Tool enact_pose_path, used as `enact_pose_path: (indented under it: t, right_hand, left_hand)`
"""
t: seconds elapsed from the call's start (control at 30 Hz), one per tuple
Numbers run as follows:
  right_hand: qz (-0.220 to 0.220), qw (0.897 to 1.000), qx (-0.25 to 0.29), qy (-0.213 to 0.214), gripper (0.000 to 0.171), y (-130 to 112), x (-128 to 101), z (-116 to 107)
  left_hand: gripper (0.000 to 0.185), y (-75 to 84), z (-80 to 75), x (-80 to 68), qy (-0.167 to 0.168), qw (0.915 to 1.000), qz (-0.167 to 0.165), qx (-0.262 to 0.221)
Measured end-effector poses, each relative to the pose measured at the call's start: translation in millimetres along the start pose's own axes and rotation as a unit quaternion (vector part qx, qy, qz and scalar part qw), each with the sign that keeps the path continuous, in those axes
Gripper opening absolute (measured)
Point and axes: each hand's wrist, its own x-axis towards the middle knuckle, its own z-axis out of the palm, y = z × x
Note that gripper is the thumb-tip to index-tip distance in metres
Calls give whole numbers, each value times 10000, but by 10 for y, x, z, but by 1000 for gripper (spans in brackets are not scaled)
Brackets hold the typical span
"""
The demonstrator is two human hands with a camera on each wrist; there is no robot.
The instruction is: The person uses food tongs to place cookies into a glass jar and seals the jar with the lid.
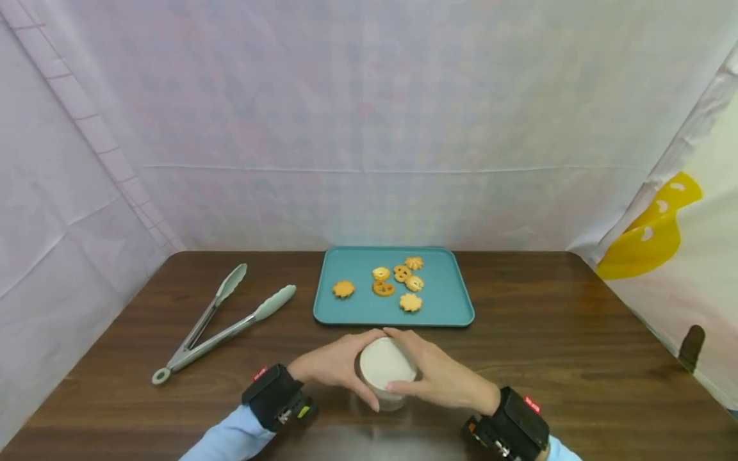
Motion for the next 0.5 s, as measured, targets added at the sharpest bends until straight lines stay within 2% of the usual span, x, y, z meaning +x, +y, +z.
enact_pose_path:
  t: [0.1, 0.2, 0.33, 0.5]
  right_hand:
    - [-137, 9997, -177, 67, 87, -33, -8, 23]
    - [-342, 9978, -479, 317, 91, -59, -17, 58]
    - [-536, 9932, -829, 617, 89, -82, -18, 105]
    - [-463, 9924, -862, 746, 87, -76, 7, 93]
  left_hand:
    - [85, 4, 7, 3, 26, 9999, 29, 140]
    - [87, 2, 12, -3, 20, 9996, -43, 294]
    - [87, -4, 18, -20, 25, 9992, -52, 391]
    - [83, -21, 20, -9, 207, 9987, 8, 473]
